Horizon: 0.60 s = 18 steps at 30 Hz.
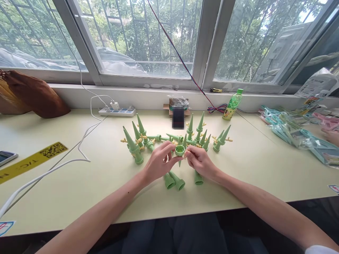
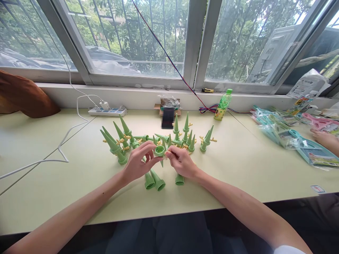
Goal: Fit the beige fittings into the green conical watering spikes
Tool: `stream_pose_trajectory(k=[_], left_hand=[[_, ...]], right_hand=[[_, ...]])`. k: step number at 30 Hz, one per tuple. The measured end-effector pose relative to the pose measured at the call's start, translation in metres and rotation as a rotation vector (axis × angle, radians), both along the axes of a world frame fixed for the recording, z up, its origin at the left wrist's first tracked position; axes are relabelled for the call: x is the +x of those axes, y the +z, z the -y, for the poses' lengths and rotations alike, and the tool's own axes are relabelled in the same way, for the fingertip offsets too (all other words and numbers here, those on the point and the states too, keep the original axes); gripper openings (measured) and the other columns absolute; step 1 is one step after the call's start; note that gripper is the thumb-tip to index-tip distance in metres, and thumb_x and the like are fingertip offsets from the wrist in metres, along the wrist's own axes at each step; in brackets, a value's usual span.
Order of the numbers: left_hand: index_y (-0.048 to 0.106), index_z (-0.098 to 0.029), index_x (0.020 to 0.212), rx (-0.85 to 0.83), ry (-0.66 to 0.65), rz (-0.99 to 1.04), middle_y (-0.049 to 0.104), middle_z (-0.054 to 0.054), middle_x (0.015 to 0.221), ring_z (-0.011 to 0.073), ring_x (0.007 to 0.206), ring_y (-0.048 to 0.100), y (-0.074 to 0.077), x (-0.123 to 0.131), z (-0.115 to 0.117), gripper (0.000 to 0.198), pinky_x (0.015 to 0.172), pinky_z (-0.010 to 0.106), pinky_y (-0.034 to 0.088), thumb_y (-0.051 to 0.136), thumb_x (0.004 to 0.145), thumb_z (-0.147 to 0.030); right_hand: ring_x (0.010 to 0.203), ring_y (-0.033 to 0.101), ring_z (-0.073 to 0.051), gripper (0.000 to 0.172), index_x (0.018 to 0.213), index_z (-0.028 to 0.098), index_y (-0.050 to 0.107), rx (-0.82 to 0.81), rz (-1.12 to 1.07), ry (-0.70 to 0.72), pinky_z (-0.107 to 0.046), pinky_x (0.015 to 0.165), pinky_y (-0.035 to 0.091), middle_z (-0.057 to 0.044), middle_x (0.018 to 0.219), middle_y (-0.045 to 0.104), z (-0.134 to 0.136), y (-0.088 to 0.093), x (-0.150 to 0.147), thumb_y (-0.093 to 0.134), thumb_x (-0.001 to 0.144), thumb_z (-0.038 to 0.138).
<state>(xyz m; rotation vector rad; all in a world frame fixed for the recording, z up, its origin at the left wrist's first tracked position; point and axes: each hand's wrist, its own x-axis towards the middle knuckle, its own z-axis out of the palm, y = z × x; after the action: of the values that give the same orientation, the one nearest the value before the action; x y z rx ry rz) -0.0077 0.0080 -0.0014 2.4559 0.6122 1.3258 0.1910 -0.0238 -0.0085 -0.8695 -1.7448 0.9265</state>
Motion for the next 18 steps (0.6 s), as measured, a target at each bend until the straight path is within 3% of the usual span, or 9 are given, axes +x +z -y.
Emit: stream_pose_trajectory(k=[6, 12, 18], left_hand=[[0.053, -0.018, 0.101, 0.145, -0.028, -0.054, 0.053, 0.002, 0.089, 0.0040, 0.055, 0.049, 0.0002, -0.0025, -0.0033, 0.014, 0.047, 0.017, 0.041, 0.062, 0.091, -0.017], [0.051, -0.018, 0.098, 0.398, 0.065, -0.167, 0.052, 0.003, 0.086, 0.0057, 0.055, 0.040, 0.0013, -0.0066, -0.0043, 0.010, 0.046, 0.020, 0.031, 0.053, 0.092, -0.010], [0.051, -0.018, 0.095, 0.350, 0.106, -0.112, 0.050, -0.001, 0.077, 0.0063, 0.054, 0.039, -0.0027, -0.0028, -0.0029, 0.009, 0.046, 0.019, 0.030, 0.053, 0.091, -0.011]], right_hand=[[0.044, 0.033, -0.009, 0.032, 0.076, 0.019, 0.048, -0.032, -0.018, 0.027, -0.024, 0.045, 0.030, 0.006, 0.049, 0.042, 0.0001, -0.0024, 0.0004, 0.044, 0.101, 0.039], [0.043, 0.032, -0.009, 0.032, 0.075, 0.020, 0.046, -0.032, -0.011, 0.030, -0.024, 0.045, 0.028, 0.006, 0.049, 0.041, 0.0000, -0.0021, 0.0002, 0.044, 0.101, 0.039], [0.044, 0.032, -0.009, 0.033, 0.075, 0.020, 0.045, -0.012, -0.017, -0.005, -0.024, 0.046, 0.029, 0.006, 0.049, 0.042, 0.0026, 0.0002, -0.0011, 0.043, 0.101, 0.039]])
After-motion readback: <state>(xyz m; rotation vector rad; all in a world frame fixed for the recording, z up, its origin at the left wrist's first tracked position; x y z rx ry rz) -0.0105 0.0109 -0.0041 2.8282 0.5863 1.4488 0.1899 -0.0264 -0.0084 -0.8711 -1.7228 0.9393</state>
